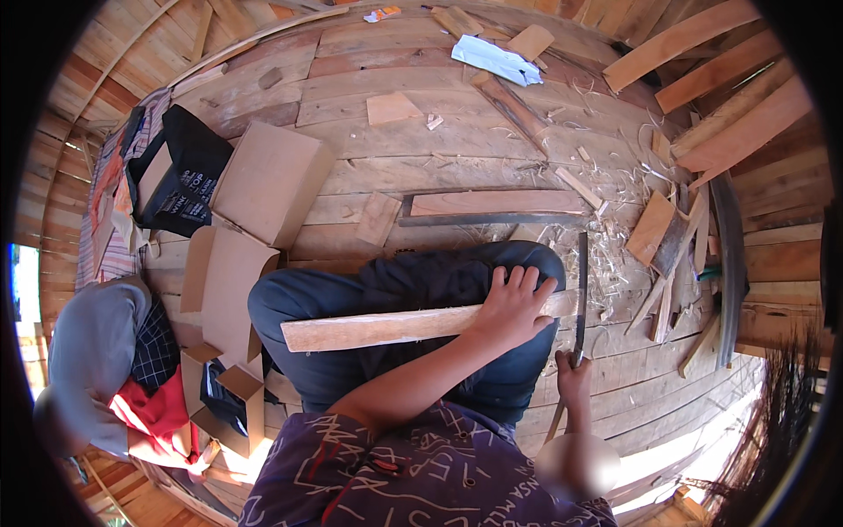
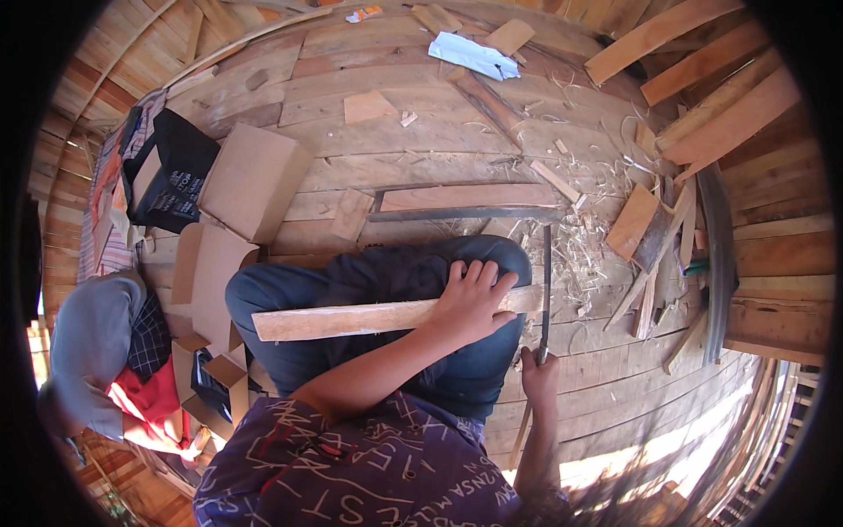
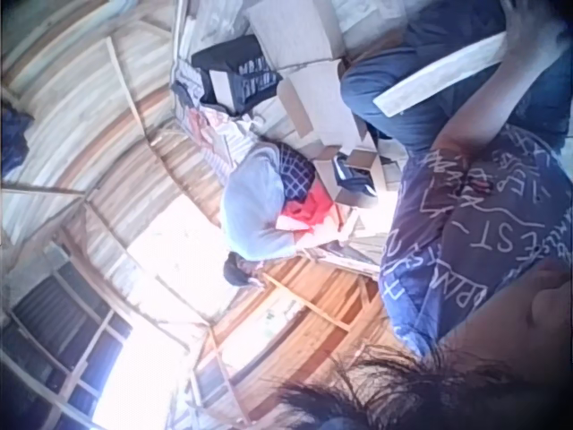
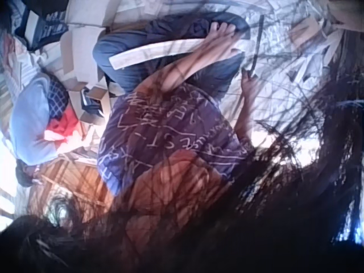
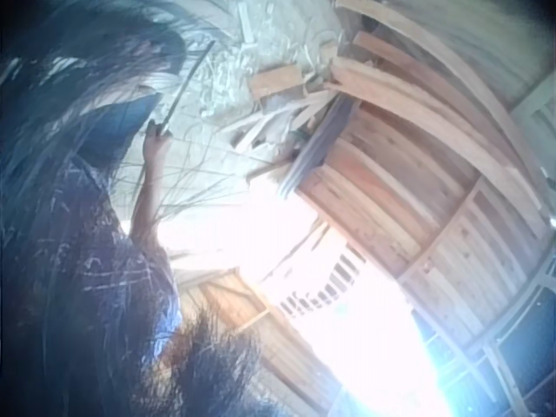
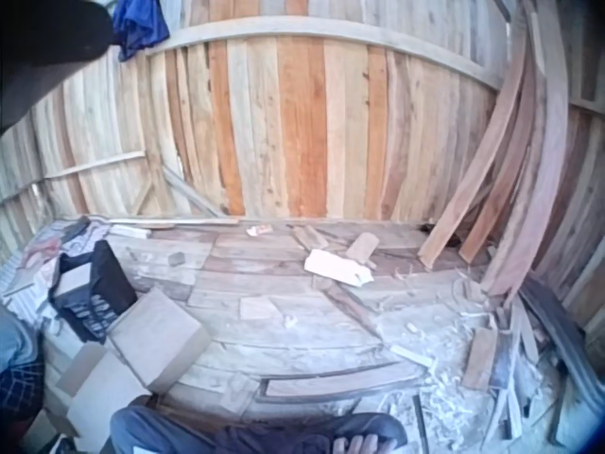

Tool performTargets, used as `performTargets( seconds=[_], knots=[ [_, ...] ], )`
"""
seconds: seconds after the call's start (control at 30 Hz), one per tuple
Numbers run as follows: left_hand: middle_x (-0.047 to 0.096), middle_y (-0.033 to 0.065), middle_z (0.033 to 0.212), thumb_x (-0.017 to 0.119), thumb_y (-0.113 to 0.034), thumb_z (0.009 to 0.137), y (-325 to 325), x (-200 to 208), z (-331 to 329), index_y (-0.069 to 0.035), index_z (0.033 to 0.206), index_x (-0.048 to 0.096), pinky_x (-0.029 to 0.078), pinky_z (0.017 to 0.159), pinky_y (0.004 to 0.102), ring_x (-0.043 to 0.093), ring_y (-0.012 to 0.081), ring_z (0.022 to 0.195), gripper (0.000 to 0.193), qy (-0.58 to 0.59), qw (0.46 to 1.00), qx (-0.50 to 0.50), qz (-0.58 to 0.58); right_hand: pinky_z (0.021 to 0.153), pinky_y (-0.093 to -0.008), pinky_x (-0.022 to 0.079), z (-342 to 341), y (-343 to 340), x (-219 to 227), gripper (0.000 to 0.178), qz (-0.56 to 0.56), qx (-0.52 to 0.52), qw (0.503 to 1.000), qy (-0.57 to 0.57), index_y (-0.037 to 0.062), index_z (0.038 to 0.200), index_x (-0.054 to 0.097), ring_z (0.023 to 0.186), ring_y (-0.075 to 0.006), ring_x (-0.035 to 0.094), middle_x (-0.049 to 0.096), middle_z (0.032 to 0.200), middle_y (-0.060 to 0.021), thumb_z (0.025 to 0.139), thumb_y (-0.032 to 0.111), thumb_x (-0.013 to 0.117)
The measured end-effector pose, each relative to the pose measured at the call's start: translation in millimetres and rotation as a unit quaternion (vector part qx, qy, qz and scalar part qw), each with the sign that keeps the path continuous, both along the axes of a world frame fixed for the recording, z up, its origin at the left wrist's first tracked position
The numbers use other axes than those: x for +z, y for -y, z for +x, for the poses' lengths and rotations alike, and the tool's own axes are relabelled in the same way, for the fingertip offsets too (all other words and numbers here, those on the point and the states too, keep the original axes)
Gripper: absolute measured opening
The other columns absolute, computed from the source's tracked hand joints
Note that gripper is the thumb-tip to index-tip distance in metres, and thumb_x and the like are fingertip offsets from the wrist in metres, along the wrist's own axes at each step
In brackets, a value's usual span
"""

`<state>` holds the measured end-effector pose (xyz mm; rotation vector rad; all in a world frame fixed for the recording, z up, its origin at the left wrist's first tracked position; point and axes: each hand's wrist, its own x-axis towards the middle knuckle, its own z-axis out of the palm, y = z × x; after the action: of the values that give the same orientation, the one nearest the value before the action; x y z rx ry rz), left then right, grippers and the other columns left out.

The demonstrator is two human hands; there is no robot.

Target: The person uses a saw to cut a curved piece of wood while sitting on the floor, holding the wood steady by hand and with their leg.

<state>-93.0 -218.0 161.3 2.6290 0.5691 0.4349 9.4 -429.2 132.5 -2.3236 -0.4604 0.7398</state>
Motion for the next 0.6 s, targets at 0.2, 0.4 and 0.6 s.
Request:
performTargets(
  seconds=[0.2, 0.4, 0.6],
  knots=[
    [0.051, 0.0081, 0.098, 0.074, -0.045, 0.077, -1.2, -1.0, 4.5, -0.013, 0.119, 0.056, 0.034, 0.084, 0.0426, 0.05, 0.026, 0.096, 0.056, 0.001, 1.0, 0.001, 0.0, 0.047, -0.0351, 0.029, -1.8, -9.3, -1.8, 0.041, -0.009, -0.024, 0.999, -0.038, 0.0042, 0.057, 0.05, 0.05, -0.0086, 0.037, 0.041, 0.051, 0.0002, 0.091, 0.02, 0.066],
    [0.051, 0.0079, 0.098, 0.074, -0.047, 0.078, -3.0, -1.8, 5.8, -0.013, 0.118, 0.055, 0.034, 0.084, 0.0429, 0.05, 0.0261, 0.095, 0.056, -0.016, 1.0, 0.004, 0.006, 0.047, -0.0376, 0.031, 9.0, -24.0, 1.5, 0.043, 0.011, 0.003, 0.999, -0.03, -0.0012, 0.059, 0.049, 0.05, -0.0112, 0.036, 0.039, 0.05, -0.0054, 0.091, 0.022, 0.065],
    [0.049, 0.0072, 0.096, 0.072, -0.05, 0.078, 2.8, 0.4, 11.8, -0.014, 0.117, 0.056, 0.035, 0.084, 0.0419, 0.049, 0.0261, 0.094, 0.055, -0.027, 0.999, 0.004, 0.032, 0.048, -0.041, 0.035, -4.9, 15.5, -7.5, 0.04, -0.026, 0.001, 0.999, -0.033, -0.0026, 0.06, 0.054, 0.045, -0.0192, 0.043, 0.048, 0.049, -0.0137, 0.09, 0.019, 0.066]
  ],
)
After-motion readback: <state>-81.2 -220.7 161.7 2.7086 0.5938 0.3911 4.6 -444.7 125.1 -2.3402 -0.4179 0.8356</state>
